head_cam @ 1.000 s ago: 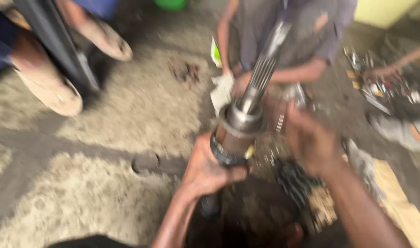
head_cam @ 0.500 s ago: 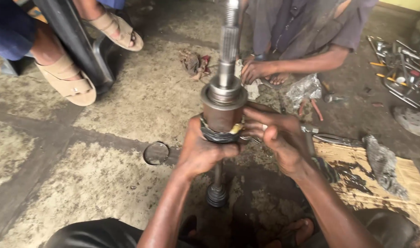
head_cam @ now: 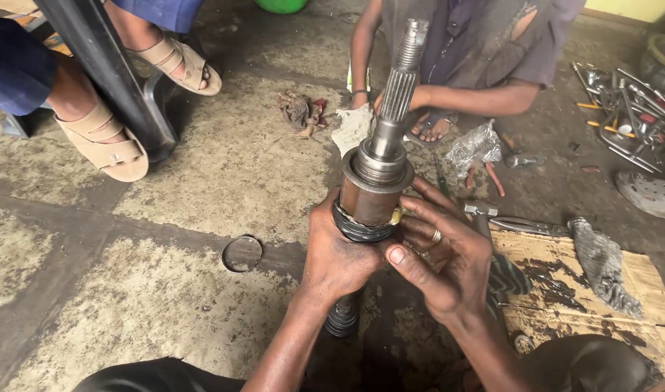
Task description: Applying grease and assembling a constant velocity (CV) joint for a vehicle.
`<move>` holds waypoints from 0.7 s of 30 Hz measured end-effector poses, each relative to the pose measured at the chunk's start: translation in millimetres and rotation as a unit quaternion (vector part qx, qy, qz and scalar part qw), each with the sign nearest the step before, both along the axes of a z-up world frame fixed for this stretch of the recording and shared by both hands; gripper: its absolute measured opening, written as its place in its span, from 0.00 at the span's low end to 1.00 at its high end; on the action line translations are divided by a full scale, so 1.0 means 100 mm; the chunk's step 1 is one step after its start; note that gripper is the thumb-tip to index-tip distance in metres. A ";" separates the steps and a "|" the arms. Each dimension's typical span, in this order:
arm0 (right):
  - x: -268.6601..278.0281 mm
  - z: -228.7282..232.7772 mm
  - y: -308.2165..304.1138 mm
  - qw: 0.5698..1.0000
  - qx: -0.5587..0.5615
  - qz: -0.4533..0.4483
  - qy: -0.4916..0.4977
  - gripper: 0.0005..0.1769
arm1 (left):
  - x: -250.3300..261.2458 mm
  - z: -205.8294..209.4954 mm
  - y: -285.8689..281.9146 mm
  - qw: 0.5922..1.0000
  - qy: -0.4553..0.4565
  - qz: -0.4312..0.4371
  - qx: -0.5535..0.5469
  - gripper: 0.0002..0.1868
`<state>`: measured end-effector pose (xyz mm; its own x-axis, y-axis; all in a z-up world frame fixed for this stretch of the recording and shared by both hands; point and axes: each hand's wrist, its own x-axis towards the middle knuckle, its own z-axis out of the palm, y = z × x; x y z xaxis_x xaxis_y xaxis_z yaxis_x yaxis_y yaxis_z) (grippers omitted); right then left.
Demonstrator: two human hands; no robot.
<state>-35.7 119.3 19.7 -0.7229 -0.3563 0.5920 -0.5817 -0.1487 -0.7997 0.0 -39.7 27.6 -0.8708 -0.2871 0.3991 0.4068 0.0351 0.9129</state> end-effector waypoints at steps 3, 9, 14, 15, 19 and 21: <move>0.11 0.09 -0.03 0.999 0.016 -0.045 0.019 0.35 | -0.01 0.02 0.06 0.999 -0.022 0.029 -0.025 0.22; 0.06 0.05 0.05 0.949 0.134 -0.203 0.201 0.32 | -0.01 -0.04 0.13 0.998 -0.021 0.048 -0.033 0.27; 0.05 0.02 0.02 0.962 0.106 -0.185 0.171 0.27 | -0.08 -0.17 0.13 0.999 -0.014 0.020 -0.033 0.26; 0.06 0.02 0.00 0.987 0.049 -0.137 0.071 0.27 | -0.10 -0.20 0.13 0.998 -0.007 0.013 -0.059 0.24; 0.00 -0.05 0.08 0.999 -0.019 -0.016 -0.024 0.23 | -0.03 0.01 0.12 0.999 -0.012 -0.005 -0.038 0.25; 0.00 0.02 0.09 0.993 -0.056 0.061 -0.079 0.25 | -0.03 0.01 0.13 0.999 -0.036 0.016 -0.033 0.27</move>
<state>-35.3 128.6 21.4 -0.7659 -0.3847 0.5152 -0.4225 -0.3030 -0.8542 -2.9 -26.7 28.1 -0.8888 -0.2902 0.3548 0.3377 0.1086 0.9350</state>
